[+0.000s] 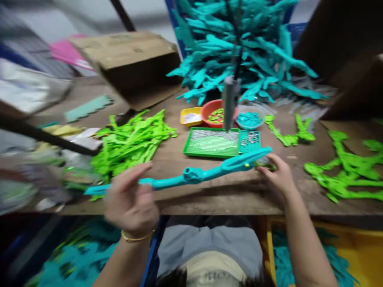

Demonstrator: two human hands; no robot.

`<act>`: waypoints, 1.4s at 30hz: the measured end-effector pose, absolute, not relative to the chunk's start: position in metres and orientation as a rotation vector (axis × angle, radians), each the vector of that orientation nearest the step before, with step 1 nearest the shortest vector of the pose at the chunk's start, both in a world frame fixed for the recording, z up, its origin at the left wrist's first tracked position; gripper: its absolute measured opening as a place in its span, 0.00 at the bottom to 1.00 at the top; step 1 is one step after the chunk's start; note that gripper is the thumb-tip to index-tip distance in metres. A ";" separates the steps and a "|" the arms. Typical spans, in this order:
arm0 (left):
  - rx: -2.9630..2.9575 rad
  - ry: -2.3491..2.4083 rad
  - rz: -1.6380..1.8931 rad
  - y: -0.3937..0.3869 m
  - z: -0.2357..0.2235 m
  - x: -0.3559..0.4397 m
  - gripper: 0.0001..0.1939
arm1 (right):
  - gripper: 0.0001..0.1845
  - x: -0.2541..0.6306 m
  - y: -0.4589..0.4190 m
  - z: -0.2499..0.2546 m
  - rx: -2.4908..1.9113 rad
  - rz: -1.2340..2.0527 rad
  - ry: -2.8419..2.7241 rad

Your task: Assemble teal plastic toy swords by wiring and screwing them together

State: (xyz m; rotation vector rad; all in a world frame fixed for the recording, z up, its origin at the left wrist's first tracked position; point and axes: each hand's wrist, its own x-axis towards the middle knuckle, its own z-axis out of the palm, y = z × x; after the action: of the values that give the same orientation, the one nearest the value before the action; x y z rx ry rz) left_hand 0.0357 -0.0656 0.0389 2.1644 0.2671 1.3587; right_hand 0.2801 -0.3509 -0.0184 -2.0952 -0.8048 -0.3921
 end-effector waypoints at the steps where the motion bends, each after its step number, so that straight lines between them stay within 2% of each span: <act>1: 2.228 0.144 1.269 -0.087 0.043 0.053 0.16 | 0.25 0.281 -0.348 -0.018 -2.058 -0.338 -0.801; 5: 2.499 -0.108 0.921 -0.151 0.045 0.120 0.22 | 0.22 0.273 -0.337 -0.013 -1.956 -0.242 -0.789; 9: 2.434 -0.107 0.925 -0.159 0.040 0.139 0.19 | 0.21 0.258 -0.346 -0.009 -1.931 -0.119 -0.834; 14: 2.409 -0.174 0.934 -0.124 0.055 0.110 0.20 | 0.29 0.235 -0.351 0.003 -1.800 0.390 -0.860; 18: 2.610 -0.106 0.515 -0.097 0.069 0.097 0.18 | 0.32 0.218 -0.334 0.023 -1.666 0.970 -0.863; 20: 2.689 -0.037 0.371 -0.085 0.075 0.091 0.20 | 0.34 0.212 -0.325 0.027 -1.532 1.077 -0.722; 24: 2.910 0.174 0.641 -0.067 0.083 0.066 0.31 | 0.36 0.208 -0.317 0.025 -1.461 1.127 -0.461; 27: 3.078 0.202 0.683 -0.061 0.077 0.050 0.32 | 0.37 0.212 -0.317 0.025 -1.449 1.161 -0.359; 30: 3.228 -0.049 0.598 -0.059 0.061 0.047 0.27 | 0.36 0.219 -0.320 0.023 -1.421 1.194 -0.317; 33: 3.275 -0.366 0.812 -0.058 0.047 0.050 0.14 | 0.31 0.229 -0.322 0.016 -1.341 1.253 -0.329; 35: 3.242 -0.517 0.946 -0.057 0.046 0.052 0.15 | 0.26 0.230 -0.324 0.009 -1.260 1.260 -0.290; 38: 3.244 -0.521 0.962 -0.056 0.057 0.053 0.16 | 0.20 0.218 -0.325 0.000 -1.178 1.119 -0.129; 40: 3.275 -0.490 0.949 -0.055 0.065 0.055 0.16 | 0.18 0.200 -0.327 -0.003 -1.240 1.037 -0.130; 42: 3.302 -0.487 0.935 -0.054 0.070 0.057 0.17 | 0.17 0.179 -0.329 -0.001 -1.452 0.930 -0.370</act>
State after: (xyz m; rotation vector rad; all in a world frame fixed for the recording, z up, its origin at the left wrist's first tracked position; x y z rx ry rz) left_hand 0.0568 -0.0537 0.0701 3.3020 -0.4872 0.9354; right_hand 0.1787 -0.3289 -0.0010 -1.4520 -0.3704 0.9301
